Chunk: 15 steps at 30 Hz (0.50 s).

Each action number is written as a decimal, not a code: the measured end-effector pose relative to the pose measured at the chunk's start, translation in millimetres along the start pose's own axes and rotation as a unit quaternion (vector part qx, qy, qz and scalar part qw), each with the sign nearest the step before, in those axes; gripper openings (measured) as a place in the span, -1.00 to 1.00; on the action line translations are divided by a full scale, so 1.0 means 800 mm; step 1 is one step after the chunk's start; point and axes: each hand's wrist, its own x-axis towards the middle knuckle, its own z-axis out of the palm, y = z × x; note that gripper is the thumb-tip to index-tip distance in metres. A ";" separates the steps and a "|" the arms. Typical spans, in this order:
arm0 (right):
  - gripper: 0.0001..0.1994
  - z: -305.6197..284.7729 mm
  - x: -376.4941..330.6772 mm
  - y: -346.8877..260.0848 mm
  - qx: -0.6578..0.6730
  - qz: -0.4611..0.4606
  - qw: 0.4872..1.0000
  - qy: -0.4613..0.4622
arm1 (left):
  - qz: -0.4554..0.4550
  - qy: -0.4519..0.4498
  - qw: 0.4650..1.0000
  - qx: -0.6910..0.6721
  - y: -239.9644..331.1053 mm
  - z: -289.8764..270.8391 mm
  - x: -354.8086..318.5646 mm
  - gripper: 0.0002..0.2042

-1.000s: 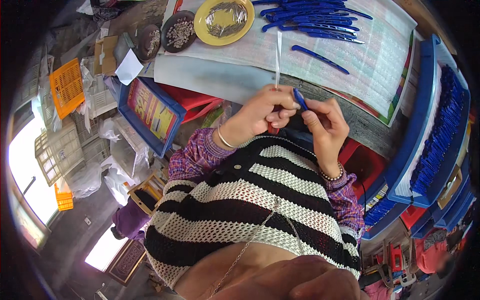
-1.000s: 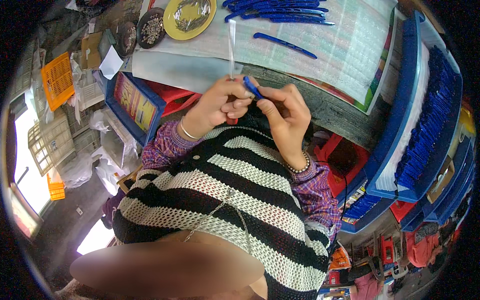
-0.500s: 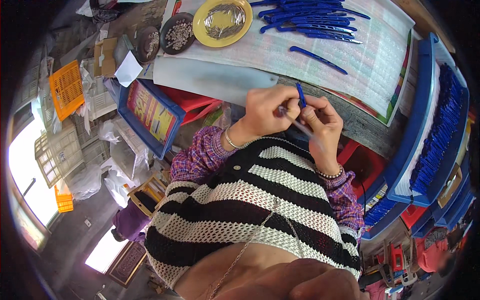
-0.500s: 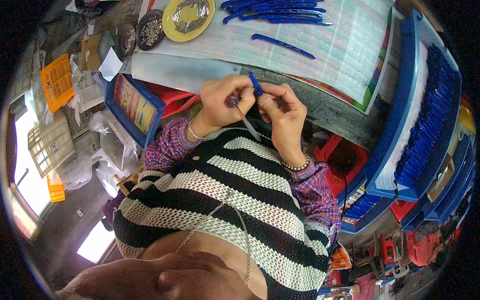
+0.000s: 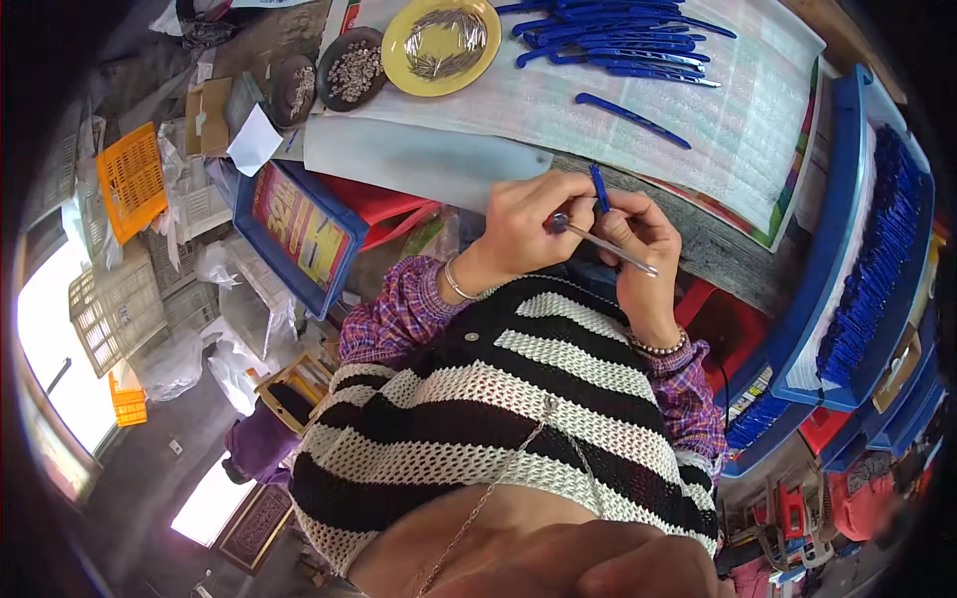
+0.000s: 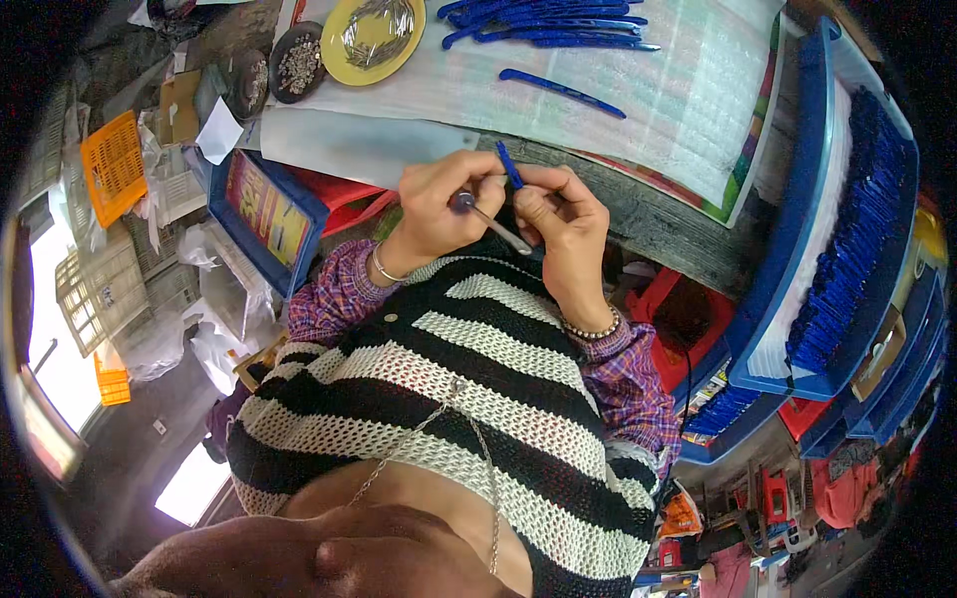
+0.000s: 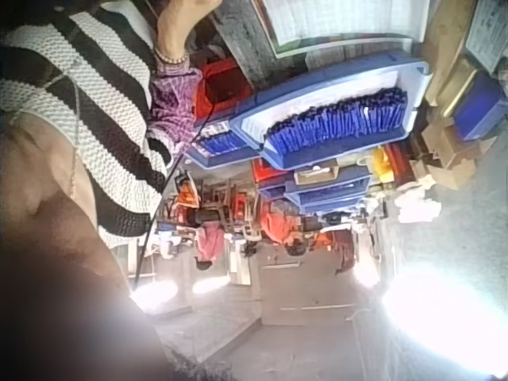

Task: Assembling blue ballpoint pens by inserting ink cartridges into pen barrels and performing quality checks.

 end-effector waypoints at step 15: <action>-0.85 -0.003 0.000 -0.004 0.020 0.029 0.999 0.017 | -0.174 -0.049 0.973 -0.146 -0.003 -0.001 -0.003 -0.83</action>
